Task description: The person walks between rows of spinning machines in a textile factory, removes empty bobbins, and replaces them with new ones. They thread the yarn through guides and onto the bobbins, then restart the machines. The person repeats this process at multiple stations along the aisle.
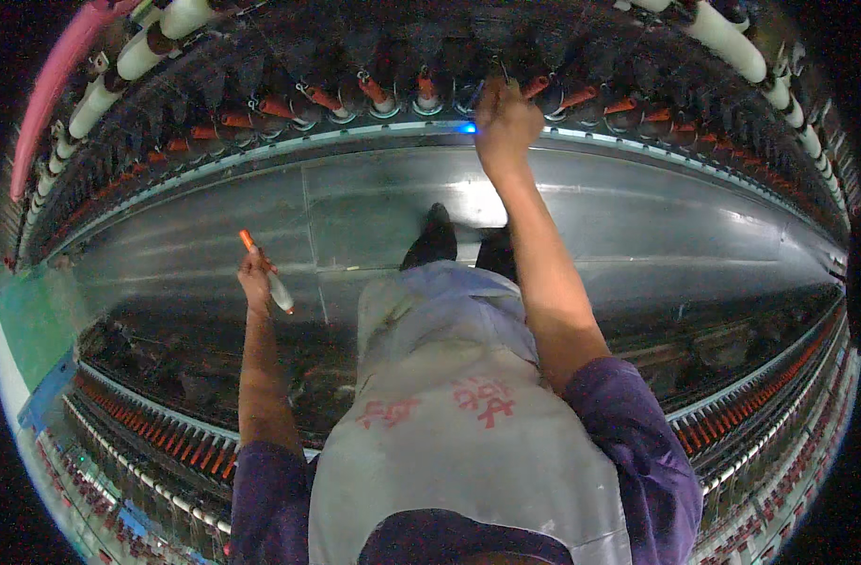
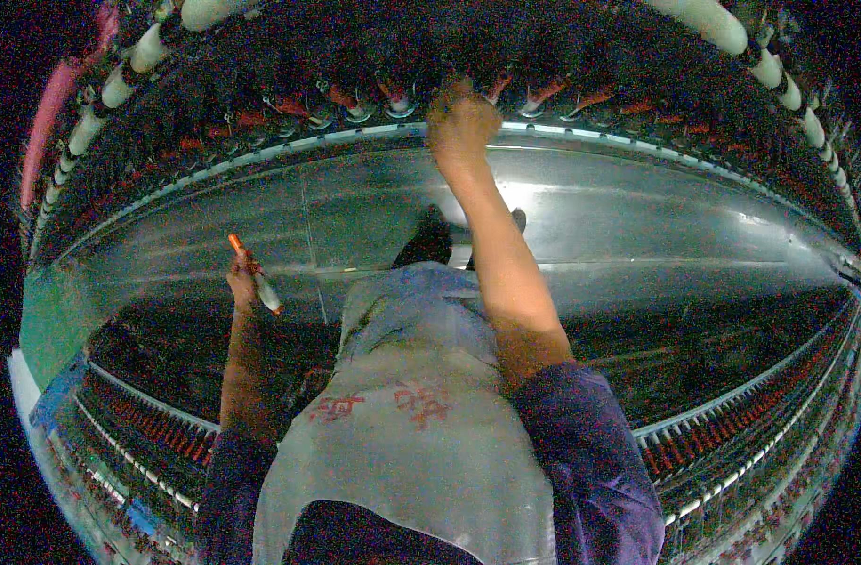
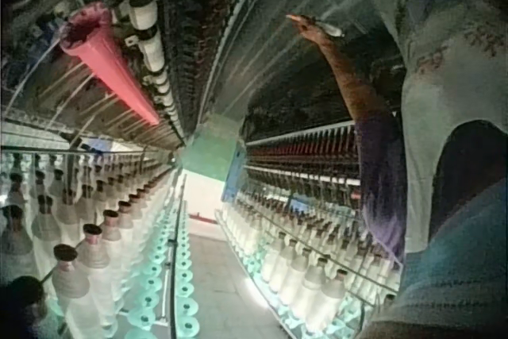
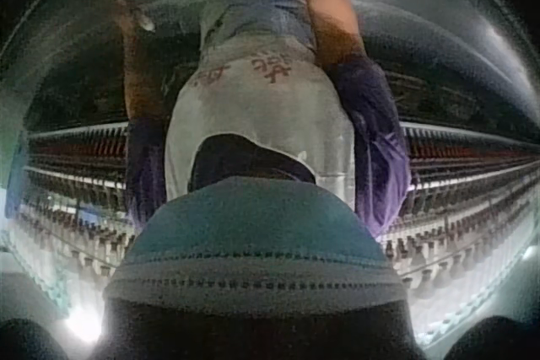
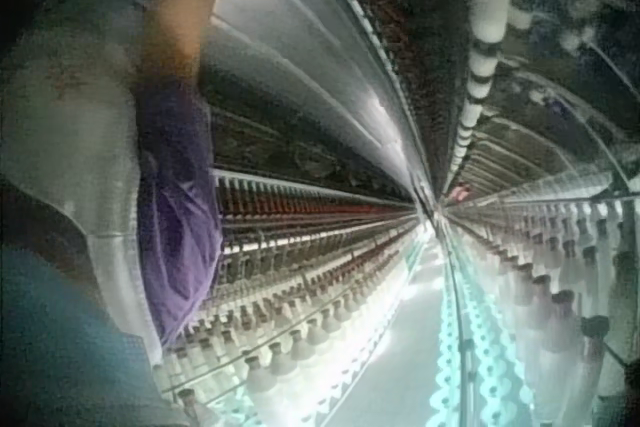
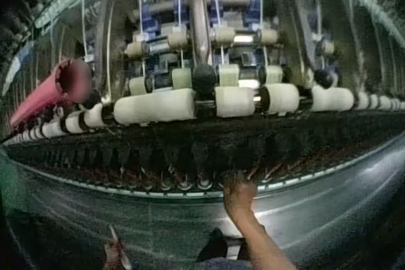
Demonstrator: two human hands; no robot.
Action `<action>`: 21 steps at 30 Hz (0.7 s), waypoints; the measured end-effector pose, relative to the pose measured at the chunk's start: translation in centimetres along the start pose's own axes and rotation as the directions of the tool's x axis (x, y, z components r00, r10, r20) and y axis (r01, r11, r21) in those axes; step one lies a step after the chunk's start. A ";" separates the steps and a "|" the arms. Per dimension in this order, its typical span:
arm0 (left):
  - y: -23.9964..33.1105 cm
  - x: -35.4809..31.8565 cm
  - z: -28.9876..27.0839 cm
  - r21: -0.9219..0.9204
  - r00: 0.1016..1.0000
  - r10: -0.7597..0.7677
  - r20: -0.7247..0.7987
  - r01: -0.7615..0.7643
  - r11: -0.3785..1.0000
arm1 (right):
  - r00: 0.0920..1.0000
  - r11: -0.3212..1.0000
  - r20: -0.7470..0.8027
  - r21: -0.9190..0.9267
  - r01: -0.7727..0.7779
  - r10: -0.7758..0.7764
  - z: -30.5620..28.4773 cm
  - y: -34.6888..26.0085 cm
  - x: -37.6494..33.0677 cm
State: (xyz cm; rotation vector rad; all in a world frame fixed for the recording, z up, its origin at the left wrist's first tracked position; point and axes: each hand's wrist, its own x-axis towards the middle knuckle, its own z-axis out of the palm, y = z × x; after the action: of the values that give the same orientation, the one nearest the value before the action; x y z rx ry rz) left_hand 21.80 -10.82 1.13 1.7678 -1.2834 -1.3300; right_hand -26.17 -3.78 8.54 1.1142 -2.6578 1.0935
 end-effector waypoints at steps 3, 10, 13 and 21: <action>0.2 1.5 1.4 -0.089 1.000 0.014 0.006 -0.013 0.996 | 0.937 0.967 0.246 0.008 0.253 -0.247 -3.5 2.7 -0.7; 2.6 4.6 1.6 -0.007 0.996 0.084 -0.023 -0.084 0.996 | 0.265 0.903 0.943 0.284 -0.321 -0.202 -6.8 7.3 -2.9; 3.9 5.5 0.7 0.027 1.000 -0.001 -0.027 0.001 1.000 | 0.511 0.775 0.585 0.432 0.462 -0.630 -6.0 7.3 -2.2; 6.5 7.0 2.3 0.045 0.999 0.017 -0.046 -0.015 0.999 | 0.735 0.825 0.576 -0.174 0.538 -0.358 2.0 9.0 -0.3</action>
State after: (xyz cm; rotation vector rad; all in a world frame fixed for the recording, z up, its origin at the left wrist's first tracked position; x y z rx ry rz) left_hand 17.66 -19.45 3.22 1.8045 -1.3086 -1.2530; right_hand -31.33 -0.47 1.70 2.0637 -2.5091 0.2498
